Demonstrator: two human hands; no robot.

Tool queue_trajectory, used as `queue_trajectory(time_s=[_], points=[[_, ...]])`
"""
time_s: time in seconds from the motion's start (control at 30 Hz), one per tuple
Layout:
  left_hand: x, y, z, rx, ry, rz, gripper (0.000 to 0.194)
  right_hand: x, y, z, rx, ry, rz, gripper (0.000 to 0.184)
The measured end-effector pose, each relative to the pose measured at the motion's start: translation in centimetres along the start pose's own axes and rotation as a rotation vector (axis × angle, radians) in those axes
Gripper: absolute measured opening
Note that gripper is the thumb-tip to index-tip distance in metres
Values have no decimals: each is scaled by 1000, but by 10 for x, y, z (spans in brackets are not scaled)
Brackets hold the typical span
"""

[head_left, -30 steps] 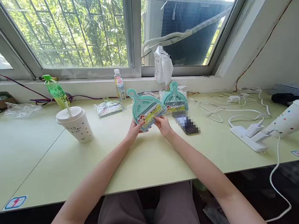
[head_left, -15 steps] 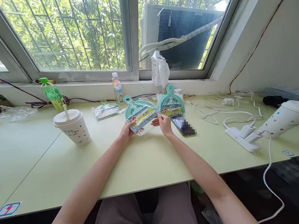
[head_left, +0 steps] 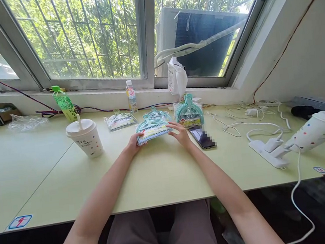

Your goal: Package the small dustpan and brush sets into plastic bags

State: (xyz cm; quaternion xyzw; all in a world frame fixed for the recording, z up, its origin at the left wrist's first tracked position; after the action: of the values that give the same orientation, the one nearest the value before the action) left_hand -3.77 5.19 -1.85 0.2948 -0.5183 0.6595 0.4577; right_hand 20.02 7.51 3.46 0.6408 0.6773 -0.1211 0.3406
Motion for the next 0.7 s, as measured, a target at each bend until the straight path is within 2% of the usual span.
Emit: queue_trajectory(time_s=[0.1, 0.2, 0.33, 0.47, 0.6, 0.7], points=[[-6, 2, 1, 37, 130, 23, 41, 1, -1, 2, 25, -15, -44, 15], [-4, -2, 3, 15, 122, 13, 42, 0, -2, 3, 42, -27, -16, 16], [-5, -11, 7, -56, 119, -31, 40, 1, 2, 4, 133, -56, 23, 17], [-10, -24, 13, -127, 108, -93, 37, 8, 9, 6, 238, -96, 20, 20], [-13, -31, 18, -189, 84, -128, 47, 17, 13, 6, 239, -119, -2, 23], [-12, -30, 18, -195, 77, -159, 51, 24, 14, 9, 252, -195, -51, 40]])
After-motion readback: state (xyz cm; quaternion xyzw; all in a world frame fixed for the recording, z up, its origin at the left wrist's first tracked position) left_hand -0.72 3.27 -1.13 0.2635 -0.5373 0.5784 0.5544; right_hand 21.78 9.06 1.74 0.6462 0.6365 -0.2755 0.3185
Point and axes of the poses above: each hand's wrist, its own z-axis away from the middle knuckle, its own y-axis out of the back of the hand, x = y × z, the point moved 6 cm from there along -z, towards the middle knuckle, and after that the axes turned 14 degrees about y, right-handed, at the moved point
